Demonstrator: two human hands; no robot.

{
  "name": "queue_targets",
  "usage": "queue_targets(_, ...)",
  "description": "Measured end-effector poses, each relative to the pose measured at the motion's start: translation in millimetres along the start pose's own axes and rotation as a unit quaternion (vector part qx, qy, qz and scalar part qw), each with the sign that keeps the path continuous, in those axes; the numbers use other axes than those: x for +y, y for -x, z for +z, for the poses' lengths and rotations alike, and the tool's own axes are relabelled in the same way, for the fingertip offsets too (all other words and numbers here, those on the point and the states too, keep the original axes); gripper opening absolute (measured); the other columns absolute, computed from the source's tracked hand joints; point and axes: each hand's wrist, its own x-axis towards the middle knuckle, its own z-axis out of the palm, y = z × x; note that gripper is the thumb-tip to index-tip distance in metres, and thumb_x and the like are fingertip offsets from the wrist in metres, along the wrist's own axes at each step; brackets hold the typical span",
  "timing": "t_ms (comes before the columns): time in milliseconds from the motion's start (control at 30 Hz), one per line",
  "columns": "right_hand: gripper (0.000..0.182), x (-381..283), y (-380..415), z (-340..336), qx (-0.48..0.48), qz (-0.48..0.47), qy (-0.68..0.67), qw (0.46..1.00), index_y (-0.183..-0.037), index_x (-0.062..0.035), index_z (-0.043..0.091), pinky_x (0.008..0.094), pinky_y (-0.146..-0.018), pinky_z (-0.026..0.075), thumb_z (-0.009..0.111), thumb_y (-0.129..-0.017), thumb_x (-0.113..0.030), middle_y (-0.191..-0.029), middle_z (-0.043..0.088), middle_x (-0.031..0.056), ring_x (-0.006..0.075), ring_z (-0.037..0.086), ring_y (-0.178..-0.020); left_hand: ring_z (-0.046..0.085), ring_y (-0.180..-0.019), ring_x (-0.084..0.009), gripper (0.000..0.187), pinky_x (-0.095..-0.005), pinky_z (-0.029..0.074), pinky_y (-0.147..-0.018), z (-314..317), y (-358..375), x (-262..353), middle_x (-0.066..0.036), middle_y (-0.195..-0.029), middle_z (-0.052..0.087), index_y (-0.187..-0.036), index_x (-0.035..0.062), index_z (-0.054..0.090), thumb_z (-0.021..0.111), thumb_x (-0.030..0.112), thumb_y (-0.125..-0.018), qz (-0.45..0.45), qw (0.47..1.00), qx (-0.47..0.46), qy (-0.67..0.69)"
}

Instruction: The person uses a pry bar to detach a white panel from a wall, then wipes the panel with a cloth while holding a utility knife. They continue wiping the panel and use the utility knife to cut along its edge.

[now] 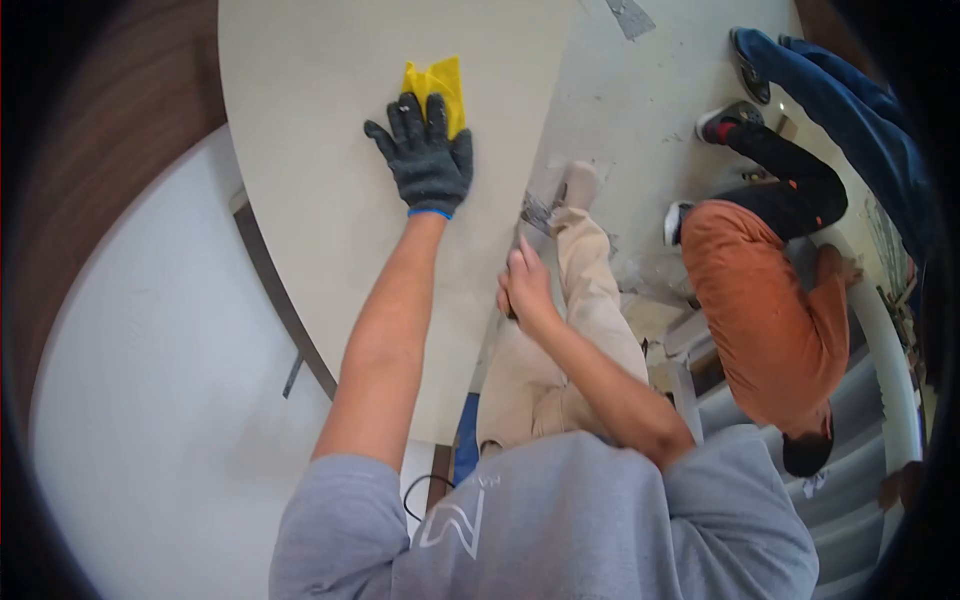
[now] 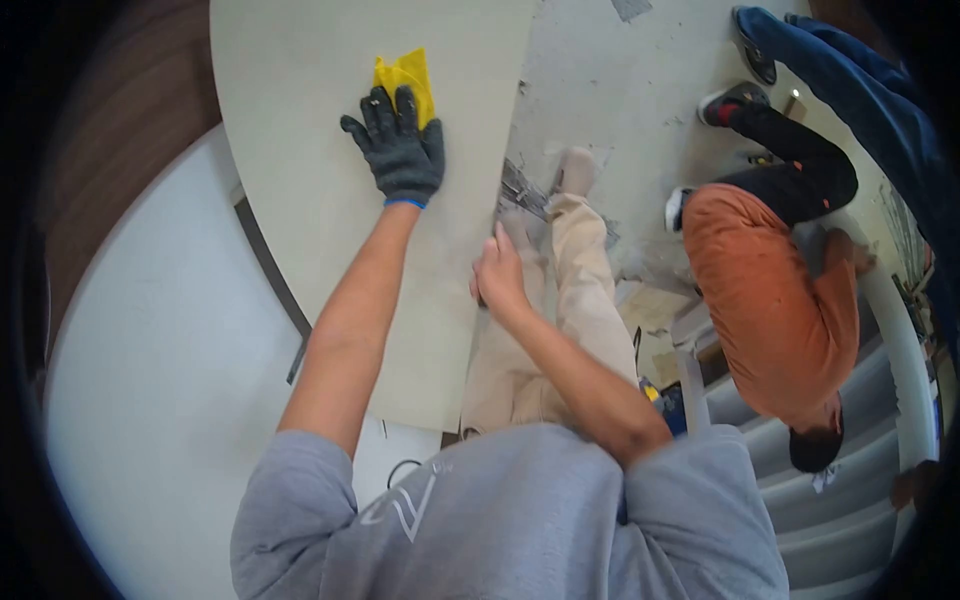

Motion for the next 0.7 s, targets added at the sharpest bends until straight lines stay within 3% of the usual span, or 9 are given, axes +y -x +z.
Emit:
queue_targets(167, 0.052, 21.4, 31.5, 1.3, 0.013, -0.075, 0.017, 0.997, -0.146, -0.0081, 0.018, 0.025, -0.038, 0.037, 0.035, -0.101, -0.025, -0.066, 0.044, 0.0019, 0.009, 0.04, -0.043, 0.029, -0.131, -0.0457, 0.067, -0.067, 0.006, -0.106, 0.8, -7.4, 0.9, -0.029, -0.139, 0.034, -0.14, 0.0067, 0.035, 0.054, 0.037, -0.083, 0.007, 1.0, 0.001, -0.018)
queue_targets(200, 0.051, 34.3, 6.8, -1.7, 0.007, 0.002, 0.009, 1.0, -0.146, -0.0087, 0.019, 0.0244, -0.038, 0.037, 0.035, -0.101, -0.025, -0.066, 0.043, 0.0019, 0.0086, 0.04, -0.046, 0.031, -0.129, -0.0463, 0.065, -0.0673, 0.008, -0.106, -2.3, -9.1, 3.3, -0.029, -0.137, 0.036, -0.139, 0.0065, 0.037, 0.053, 0.038, -0.084, 0.007, 1.0, 0.005, -0.024)
queue_targets(300, 0.05, 43.9, 18.3, -13.1, -0.005, 0.008, -0.02, 1.0, -0.146, -0.0087, 0.02, 0.0247, -0.039, 0.038, 0.035, -0.101, -0.024, -0.066, 0.042, 0.002, 0.009, 0.04, -0.046, 0.032, -0.128, -0.0469, 0.063, -0.0674, 0.009, -0.105, 3.2, -10.6, 6.7, -0.03, -0.136, 0.037, -0.137, 0.0065, 0.039, 0.053, 0.038, -0.085, 0.009, 0.999, 0.045, -0.026)
queue_targets(400, 0.05, 45.7, 63.0, -10.0, 0.013, -0.044, -0.056, 0.997, -0.146, -0.0082, 0.022, 0.0255, -0.038, 0.038, 0.035, -0.101, -0.024, -0.065, 0.042, 0.0021, 0.0094, 0.04, -0.045, 0.034, -0.128, -0.0451, 0.06, -0.0668, 0.009, -0.106, 3.4, -5.4, 8.3, -0.027, -0.136, 0.039, -0.136, 0.0064, 0.042, 0.052, 0.039, -0.087, 0.021, 0.998, 0.063, -0.018)
queue_targets(500, 0.049, 85.9, 7.9, -13.5, 0.017, -0.016, -0.049, 0.999, -0.146, -0.0089, 0.022, 0.0263, -0.038, 0.038, 0.034, -0.1, -0.024, -0.065, 0.042, 0.0023, 0.0097, 0.04, -0.045, 0.036, -0.128, -0.0419, 0.059, -0.0649, 0.008, -0.107, 4.6, -16.8, 15.7, -0.024, -0.137, 0.041, -0.136, 0.0068, 0.042, 0.049, 0.04, -0.088, 0.024, 0.992, 0.112, -0.051)
queue_targets(567, 0.049, 88.2, 27.3, -26.6, -0.008, -0.053, -0.028, 0.998, -0.146, -0.0098, 0.022, 0.0263, -0.038, 0.038, 0.034, -0.1, -0.023, -0.065, 0.042, 0.0022, 0.0095, 0.041, -0.045, 0.036, -0.129, -0.0409, 0.057, -0.064, 0.008, -0.107, 5.1, -13.8, 18.7, -0.024, -0.138, 0.041, -0.135, 0.007, 0.043, 0.049, 0.04, -0.089, 0.03, 0.989, 0.133, -0.049)
queue_targets(633, 0.048, 103.0, 47.5, -31.3, -0.008, -0.095, -0.007, 0.995, -0.146, -0.0104, 0.023, 0.0265, -0.038, 0.038, 0.034, -0.1, -0.022, -0.065, 0.042, 0.0021, 0.0095, 0.04, -0.044, 0.035, -0.13, -0.0407, 0.057, -0.0632, 0.007, -0.108, 2.7, 10.1, 27.6, -0.024, -0.138, 0.04, -0.135, 0.0069, 0.044, 0.049, 0.039, -0.088, 0.017, 0.994, 0.106, -0.028)
queue_targets(700, 0.048, 135.0, 65.4, -27.8, -0.007, -0.136, 0.024, 0.99, -0.146, -0.0108, 0.023, 0.0268, -0.037, 0.038, 0.034, -0.1, -0.022, -0.064, 0.042, 0.0021, 0.0096, 0.04, -0.043, 0.034, -0.13, -0.0418, 0.058, -0.0635, 0.006, -0.108, 0.7, 90.1, 23.5, -0.025, -0.138, 0.04, -0.135, 0.0069, 0.043, 0.05, 0.039, -0.087, 0.025, 0.998, 0.06, -0.018)
